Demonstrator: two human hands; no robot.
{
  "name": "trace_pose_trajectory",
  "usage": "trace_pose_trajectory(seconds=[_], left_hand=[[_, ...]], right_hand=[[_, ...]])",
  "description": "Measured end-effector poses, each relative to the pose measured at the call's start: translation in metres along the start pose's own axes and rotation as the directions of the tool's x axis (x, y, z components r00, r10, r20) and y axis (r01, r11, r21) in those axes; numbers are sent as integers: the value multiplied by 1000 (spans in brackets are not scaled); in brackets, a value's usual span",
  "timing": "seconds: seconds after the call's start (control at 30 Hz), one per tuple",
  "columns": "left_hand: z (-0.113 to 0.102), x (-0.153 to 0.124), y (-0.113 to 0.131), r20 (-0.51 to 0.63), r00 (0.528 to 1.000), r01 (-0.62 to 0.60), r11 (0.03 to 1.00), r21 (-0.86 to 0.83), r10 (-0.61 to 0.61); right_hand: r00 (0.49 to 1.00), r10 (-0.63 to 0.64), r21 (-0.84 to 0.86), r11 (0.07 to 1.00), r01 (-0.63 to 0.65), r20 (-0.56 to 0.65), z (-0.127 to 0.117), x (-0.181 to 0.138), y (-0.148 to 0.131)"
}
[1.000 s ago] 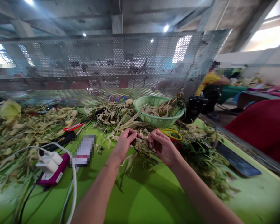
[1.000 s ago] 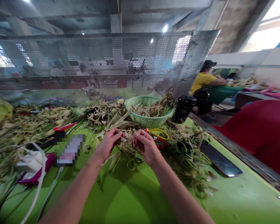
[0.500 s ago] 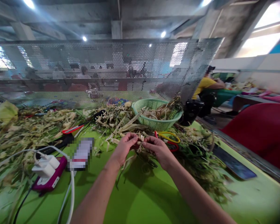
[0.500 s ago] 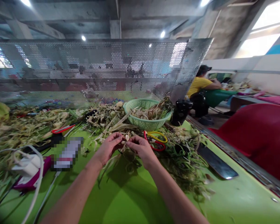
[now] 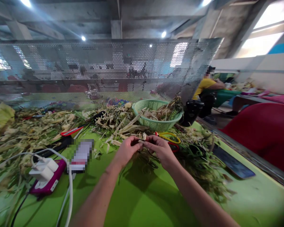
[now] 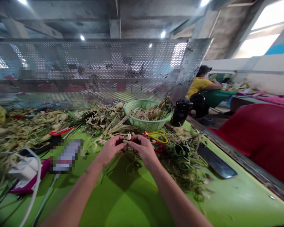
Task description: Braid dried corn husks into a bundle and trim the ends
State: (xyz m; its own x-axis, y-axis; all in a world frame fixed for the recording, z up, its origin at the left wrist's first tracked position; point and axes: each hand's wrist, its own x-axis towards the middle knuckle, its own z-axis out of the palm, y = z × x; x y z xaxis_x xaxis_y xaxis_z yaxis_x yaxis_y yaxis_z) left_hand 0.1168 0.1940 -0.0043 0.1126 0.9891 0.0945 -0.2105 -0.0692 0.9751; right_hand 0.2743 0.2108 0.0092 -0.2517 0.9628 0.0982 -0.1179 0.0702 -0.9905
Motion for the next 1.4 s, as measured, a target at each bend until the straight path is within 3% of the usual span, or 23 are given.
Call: trace_pose_trajectory(seconds=[0.2,0.33,0.53,0.8,0.93,1.07,1.4], left_hand=[[8,-6,3,40,983,180,920,-347,-177],[12,-9,-1,90,982,190,858,-476,-167],[10,-6,-3,-51,997,45,965,-258,-60],[3,-1,-4,-145,987,-74,997,22,76],[4,-1,-4,-127,984,-107,984,140,125],[6,-1,-5,-124,978,-131,956,264,168],[13,-10,-5,-135,943,-176,797,577,305]], right_hand=[[999,-14,112,994,8,50,1,-3,-1],[996,-30,186,983,13,88,0,-3,-1],[1000,-26,65,998,27,-15,0,-1,-1],[979,-204,-154,968,199,-18,-2,0,-1],[943,-331,-316,890,329,49,-3,0,2],[892,-435,-495,751,437,128,-3,-2,4],[858,-470,-674,566,474,208,0,-4,5]])
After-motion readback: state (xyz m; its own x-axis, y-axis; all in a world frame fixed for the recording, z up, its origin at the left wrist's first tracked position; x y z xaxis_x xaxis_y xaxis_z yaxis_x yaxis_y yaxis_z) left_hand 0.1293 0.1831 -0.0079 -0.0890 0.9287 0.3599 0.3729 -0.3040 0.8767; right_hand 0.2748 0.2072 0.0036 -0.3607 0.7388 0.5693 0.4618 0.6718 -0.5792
